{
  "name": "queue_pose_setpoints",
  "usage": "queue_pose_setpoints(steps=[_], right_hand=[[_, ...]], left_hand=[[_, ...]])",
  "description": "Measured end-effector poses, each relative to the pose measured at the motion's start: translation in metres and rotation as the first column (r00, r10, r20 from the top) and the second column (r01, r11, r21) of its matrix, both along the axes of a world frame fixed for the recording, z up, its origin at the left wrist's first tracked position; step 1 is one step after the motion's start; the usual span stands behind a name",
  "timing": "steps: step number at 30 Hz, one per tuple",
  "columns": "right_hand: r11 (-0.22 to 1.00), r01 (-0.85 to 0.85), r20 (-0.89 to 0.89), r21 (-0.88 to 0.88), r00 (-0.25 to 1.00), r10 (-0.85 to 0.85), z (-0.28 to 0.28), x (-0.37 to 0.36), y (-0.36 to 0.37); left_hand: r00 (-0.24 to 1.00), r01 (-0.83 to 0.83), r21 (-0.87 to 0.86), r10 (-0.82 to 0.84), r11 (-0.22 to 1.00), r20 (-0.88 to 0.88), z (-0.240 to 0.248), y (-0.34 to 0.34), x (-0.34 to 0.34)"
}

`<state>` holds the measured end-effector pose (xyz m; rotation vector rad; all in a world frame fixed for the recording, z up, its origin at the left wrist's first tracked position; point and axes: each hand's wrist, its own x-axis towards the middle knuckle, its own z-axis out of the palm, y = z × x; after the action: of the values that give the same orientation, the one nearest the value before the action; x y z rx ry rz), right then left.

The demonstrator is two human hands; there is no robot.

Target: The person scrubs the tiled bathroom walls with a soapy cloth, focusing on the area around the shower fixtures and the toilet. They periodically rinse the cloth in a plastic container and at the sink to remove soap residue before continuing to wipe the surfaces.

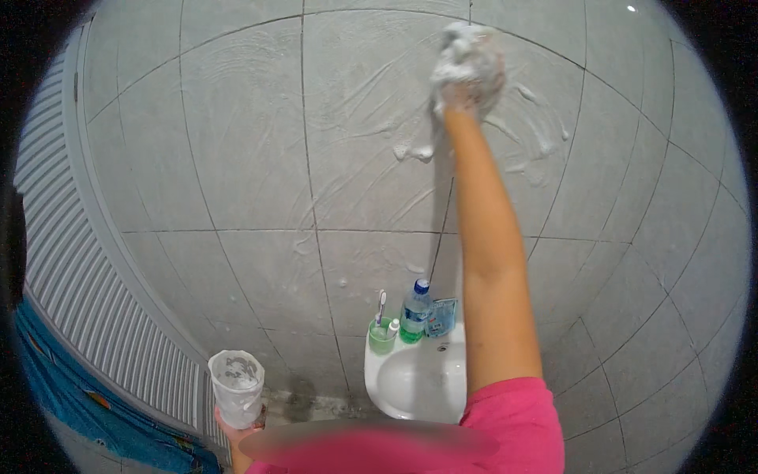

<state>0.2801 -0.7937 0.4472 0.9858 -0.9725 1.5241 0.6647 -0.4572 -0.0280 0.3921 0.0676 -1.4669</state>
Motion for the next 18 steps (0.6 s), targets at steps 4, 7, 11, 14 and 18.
queue_pose_setpoints(steps=[4,7,11,14,18], right_hand=[[0.949,-0.296,-0.526,0.105,0.794,0.305,-0.094,0.071,0.004],[0.908,0.092,-0.796,0.409,0.523,0.306,-0.185,0.066,0.027],[0.91,0.131,-0.876,0.393,0.356,0.327,-0.211,0.018,0.058],[0.441,-0.358,-0.259,0.823,0.454,0.852,-0.17,-0.016,0.091],[-0.336,-0.937,0.407,0.092,-0.273,0.872,-0.131,-0.083,0.068]], left_hand=[[0.999,-0.051,0.001,0.051,0.999,-0.017,-0.002,0.03,-0.002],[0.999,-0.043,0.025,0.043,0.999,0.005,-0.018,0.046,-0.013],[0.999,-0.032,-0.04,0.033,0.999,0.021,-0.024,0.075,-0.016],[0.999,-0.034,-0.02,0.034,0.999,-0.027,-0.037,0.099,-0.018],[0.995,-0.088,0.103,0.082,0.991,0.064,-0.07,0.132,-0.008]])
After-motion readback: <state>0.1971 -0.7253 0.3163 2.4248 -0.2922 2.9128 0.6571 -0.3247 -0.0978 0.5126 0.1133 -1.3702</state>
